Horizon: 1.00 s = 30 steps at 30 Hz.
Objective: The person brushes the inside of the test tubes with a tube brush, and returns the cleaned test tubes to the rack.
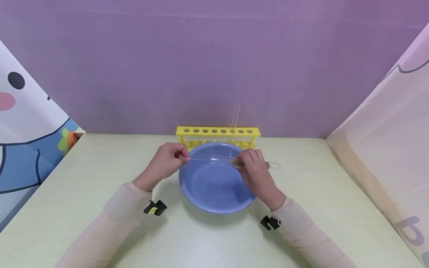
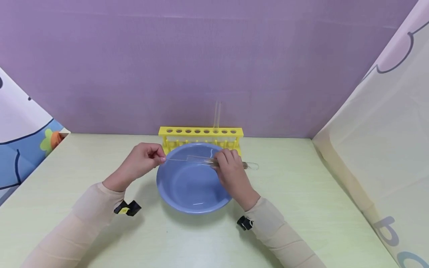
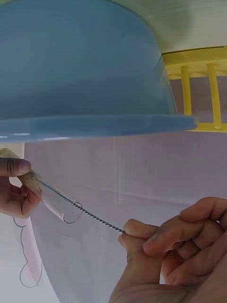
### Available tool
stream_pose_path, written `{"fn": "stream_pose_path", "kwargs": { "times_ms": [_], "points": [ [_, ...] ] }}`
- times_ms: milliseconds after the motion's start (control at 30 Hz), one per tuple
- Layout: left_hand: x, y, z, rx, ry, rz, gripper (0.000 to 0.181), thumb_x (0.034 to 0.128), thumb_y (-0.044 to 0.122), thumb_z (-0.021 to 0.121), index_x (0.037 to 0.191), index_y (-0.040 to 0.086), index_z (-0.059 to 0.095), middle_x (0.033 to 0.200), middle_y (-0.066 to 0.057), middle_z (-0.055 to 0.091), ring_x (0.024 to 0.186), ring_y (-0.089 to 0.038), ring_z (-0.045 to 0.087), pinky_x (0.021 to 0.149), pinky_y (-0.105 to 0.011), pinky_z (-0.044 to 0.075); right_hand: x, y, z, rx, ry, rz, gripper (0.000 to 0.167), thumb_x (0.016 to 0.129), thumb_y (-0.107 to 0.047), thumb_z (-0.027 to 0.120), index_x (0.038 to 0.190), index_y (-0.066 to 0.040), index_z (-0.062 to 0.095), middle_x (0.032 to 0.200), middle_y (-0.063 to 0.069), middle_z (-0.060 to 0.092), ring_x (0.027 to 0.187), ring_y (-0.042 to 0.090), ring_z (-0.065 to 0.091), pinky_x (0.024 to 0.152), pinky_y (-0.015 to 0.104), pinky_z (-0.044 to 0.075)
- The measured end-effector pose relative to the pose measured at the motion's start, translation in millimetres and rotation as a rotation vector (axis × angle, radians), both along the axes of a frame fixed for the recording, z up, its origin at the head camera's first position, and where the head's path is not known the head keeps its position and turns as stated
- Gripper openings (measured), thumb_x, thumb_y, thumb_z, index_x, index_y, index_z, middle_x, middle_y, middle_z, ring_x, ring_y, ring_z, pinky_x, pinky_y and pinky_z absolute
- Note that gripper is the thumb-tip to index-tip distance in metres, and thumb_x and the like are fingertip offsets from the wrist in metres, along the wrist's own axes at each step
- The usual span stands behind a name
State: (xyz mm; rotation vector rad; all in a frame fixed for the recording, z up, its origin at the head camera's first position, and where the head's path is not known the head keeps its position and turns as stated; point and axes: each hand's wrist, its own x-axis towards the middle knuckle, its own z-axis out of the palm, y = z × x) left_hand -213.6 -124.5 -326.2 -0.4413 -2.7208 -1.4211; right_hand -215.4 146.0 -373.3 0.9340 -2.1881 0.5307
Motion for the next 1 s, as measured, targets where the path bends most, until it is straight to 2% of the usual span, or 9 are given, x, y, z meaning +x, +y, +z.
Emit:
{"fn": "stream_pose_path", "kwargs": {
  "times_ms": [200, 533, 767, 1000],
  "points": [
    [-0.3, 4.8, -1.1, -0.004, -0.008, -0.008, 0.008, 0.0803, -0.003, 0.060, 0.073, 0.001, 0.063, 0.062, -0.003, 0.056, 0.061, -0.017, 0.049, 0.058, -0.028, 0.042, 0.6, -2, 1.5, 0.012, -0.038, -0.008, 0.032, 0.074, 0.000, 0.077, 0.095, -0.003, 0.052, 0.092, 0.009, 0.053, 0.084, 0.026, 0.044, 0.071, 0.034, 0.038],
    [-0.7, 13.4, -2.8, -0.011, 0.014, -0.020, 0.008, 0.0790, -0.003, 0.061, 0.073, 0.001, 0.065, 0.064, -0.003, 0.059, 0.061, -0.015, 0.051, 0.059, -0.028, 0.044, 0.4, -4, 1.7, 0.016, -0.006, 0.011, 0.031, 0.076, -0.006, 0.075, 0.097, -0.001, 0.053, 0.093, 0.010, 0.053, 0.082, 0.026, 0.044, 0.070, 0.034, 0.039],
    [-1.9, 16.6, -4.1, -0.083, 0.014, -0.028, 0.008, 0.0797, -0.001, 0.060, 0.076, 0.002, 0.066, 0.067, -0.003, 0.060, 0.062, -0.014, 0.053, 0.060, -0.027, 0.045, -0.2, -5, 4.5, 0.024, 0.034, 0.026, 0.032, 0.075, -0.007, 0.075, 0.096, -0.001, 0.053, 0.091, 0.010, 0.054, 0.079, 0.025, 0.044, 0.068, 0.034, 0.039],
    [-3.3, 16.0, -3.7, -0.119, 0.010, -0.049, 0.008, 0.0802, 0.000, 0.060, 0.076, 0.002, 0.066, 0.067, -0.003, 0.060, 0.062, -0.015, 0.053, 0.059, -0.027, 0.045, -0.7, -5, 6.1, 0.037, 0.020, 0.026, 0.031, 0.076, -0.007, 0.076, 0.096, -0.002, 0.053, 0.092, 0.009, 0.055, 0.080, 0.026, 0.044, 0.070, 0.034, 0.039]
  ]
}}
